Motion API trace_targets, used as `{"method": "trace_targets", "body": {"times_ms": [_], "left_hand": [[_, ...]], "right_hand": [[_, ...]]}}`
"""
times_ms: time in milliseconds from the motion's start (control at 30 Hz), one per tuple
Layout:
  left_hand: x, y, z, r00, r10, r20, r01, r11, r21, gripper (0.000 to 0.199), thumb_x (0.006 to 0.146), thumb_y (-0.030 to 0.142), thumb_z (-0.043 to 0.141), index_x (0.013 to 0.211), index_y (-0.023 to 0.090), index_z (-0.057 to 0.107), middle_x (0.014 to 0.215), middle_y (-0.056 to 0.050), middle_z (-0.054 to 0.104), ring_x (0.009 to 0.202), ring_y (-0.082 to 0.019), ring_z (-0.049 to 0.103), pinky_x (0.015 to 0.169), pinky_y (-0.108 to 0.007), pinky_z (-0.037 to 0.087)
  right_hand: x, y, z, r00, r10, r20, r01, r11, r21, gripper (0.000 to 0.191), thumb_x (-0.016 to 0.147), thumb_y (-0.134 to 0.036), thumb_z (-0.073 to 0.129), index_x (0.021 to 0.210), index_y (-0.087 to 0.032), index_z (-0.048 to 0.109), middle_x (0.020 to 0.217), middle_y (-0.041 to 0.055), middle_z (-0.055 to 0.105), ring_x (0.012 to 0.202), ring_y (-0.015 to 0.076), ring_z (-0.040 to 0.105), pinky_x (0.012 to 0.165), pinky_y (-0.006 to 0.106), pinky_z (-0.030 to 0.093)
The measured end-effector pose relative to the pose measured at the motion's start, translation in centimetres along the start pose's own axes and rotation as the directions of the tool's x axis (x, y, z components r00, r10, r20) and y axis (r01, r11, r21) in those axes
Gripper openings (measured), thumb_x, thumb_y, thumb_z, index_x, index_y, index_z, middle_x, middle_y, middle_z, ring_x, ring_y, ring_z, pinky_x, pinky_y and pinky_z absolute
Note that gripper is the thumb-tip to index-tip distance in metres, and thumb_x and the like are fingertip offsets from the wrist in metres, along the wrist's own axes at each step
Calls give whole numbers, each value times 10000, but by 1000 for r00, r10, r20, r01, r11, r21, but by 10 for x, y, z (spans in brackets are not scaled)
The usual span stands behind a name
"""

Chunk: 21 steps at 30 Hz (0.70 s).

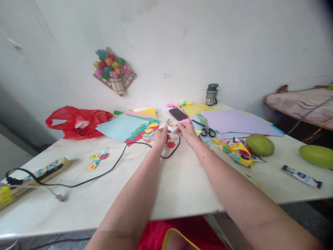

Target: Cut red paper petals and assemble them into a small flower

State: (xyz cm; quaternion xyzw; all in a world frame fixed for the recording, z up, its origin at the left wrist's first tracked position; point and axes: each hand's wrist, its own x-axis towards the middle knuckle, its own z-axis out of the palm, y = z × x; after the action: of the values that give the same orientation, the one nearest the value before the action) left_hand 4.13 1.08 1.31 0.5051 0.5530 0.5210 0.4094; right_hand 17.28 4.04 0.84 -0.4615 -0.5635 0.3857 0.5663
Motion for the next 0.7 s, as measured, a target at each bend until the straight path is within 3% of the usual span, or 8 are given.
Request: {"method": "trace_targets", "body": {"times_ms": [167,300,433,533,700], "left_hand": [[8,-9,-2,999,43,-5,-42,991,126,381,871,457,494,669,155,607,441,3,526,345,-92,431,401,-213,331],[12,-13,-2,998,65,-14,-61,977,202,363,844,450,534,637,166,627,445,-7,552,370,-103,460,438,-215,363],[11,-11,-2,998,67,-17,-60,969,242,333,838,424,546,657,166,654,436,-11,551,398,-118,491,463,-219,377],[10,-8,-3,997,73,-21,-65,960,274,292,825,385,564,650,170,654,441,-13,552,423,-128,511,483,-224,385],[7,0,-6,997,82,-7,-72,914,399,218,741,292,641,557,182,604,456,-17,556,468,-139,532,509,-228,384]], "right_hand": [[1,7,0,999,-14,36,11,996,92,353,837,-512,539,712,-184,577,469,-10,569,416,109,500,433,224,385],[-1,5,-1,999,-7,41,4,998,68,424,798,-584,570,649,-187,564,453,-8,551,404,101,479,431,228,387],[-4,-4,0,1000,6,31,-7,1000,22,295,704,-430,722,635,-176,588,535,10,626,485,109,543,479,220,433],[-4,-6,0,999,31,22,-32,999,25,191,743,-320,687,659,-164,616,574,20,656,502,105,557,494,213,442],[-3,-4,-1,999,51,-1,-51,996,72,234,820,-349,614,673,-166,609,545,21,647,475,114,557,497,229,442]]}}
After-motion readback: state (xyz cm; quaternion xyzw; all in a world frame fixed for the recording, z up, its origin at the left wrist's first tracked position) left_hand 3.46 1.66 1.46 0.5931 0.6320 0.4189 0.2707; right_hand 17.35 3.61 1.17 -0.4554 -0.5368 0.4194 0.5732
